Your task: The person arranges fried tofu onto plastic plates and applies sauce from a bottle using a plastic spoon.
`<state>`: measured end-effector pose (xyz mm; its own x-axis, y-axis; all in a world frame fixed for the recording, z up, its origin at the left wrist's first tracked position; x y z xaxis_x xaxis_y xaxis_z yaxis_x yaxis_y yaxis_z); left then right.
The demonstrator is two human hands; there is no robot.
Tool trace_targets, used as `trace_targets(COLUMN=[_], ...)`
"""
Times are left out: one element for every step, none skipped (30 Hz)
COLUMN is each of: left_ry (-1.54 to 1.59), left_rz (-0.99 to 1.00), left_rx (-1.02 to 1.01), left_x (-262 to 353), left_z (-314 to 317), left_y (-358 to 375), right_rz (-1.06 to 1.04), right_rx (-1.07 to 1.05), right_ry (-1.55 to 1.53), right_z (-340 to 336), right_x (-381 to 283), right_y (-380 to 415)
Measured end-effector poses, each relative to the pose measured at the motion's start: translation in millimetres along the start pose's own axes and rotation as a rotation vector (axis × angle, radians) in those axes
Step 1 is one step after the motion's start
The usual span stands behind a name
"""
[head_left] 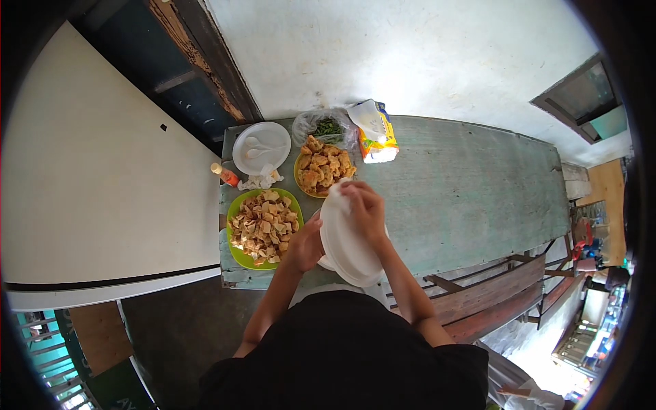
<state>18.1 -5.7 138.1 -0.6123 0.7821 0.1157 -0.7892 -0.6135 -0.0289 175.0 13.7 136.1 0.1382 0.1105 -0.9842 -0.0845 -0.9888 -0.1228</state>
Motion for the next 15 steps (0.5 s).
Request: trace_targets(left_ry=[-0.002, -0.236, -0.471, -0.473, -0.516, -0.559, -0.56, -0.544, -0.529, -0.528, -0.555, -0.582, -0.582, -0.58, -0.577], left_rz=[0.002, -0.055, -0.112, -0.111, -0.108, -0.107, -0.108, -0.064, -0.021, -0.022, -0.017, -0.011, -0.011, -0.022, -0.034], left_rx=[-0.001, 0.042, 0.085, 0.084, 0.076, 0.069, 0.07, 0.054, 0.038, 0.039, 0.058, 0.077, 0.077, 0.071, 0.065], left_x=[5, 11, 15, 16, 16, 15, 14, 13, 13, 11, 8, 7, 6, 5, 5], left_z=[-2, -6, -8, -7, -4, -2, -4, -6, -6, -6, -6, -4, -1, 5, 8], left_y=[-2, -2, -2, 0, 3, 7, 9, 12, 13, 15, 15, 15, 14, 14, 14], right_rz=[-0.112, -0.222, -0.223, -0.299, -0.376, -0.376, -0.486, -0.595, -0.61, -0.609, -0.595, -0.581, -0.543, -0.543, -0.441], right_rx=[-0.105, -0.209, -0.21, -0.267, -0.324, -0.323, -0.372, -0.421, -0.449, -0.448, -0.41, -0.373, -0.335, -0.335, -0.211], right_ry=[0.102, 0.204, 0.204, 0.196, 0.188, 0.187, 0.274, 0.362, 0.411, 0.41, 0.453, 0.496, 0.493, 0.493, 0.47], right_z=[10, 18, 21, 26, 28, 28, 29, 31, 29, 28, 26, 24, 20, 18, 13], right_x=[-20, -36, -42, -48, -54, -58, -64, -71, -75, -74, -73, -72, -70, -67, -61], right_y=[1, 4, 7, 9, 10, 10, 12, 14, 13, 10, 7, 4, -2, -6, -12])
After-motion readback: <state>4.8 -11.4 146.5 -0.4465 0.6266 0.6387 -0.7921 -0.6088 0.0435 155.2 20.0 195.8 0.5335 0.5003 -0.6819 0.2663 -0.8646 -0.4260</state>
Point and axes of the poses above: each hand's wrist, its own y-axis away from the middle knuckle, its own z-axis out of the palm, x = y × z, the point moved 3 cm from there along -y, towards the middle knuckle, and after that the axes turned 15 degrees about -x, right-handed, at the moved point
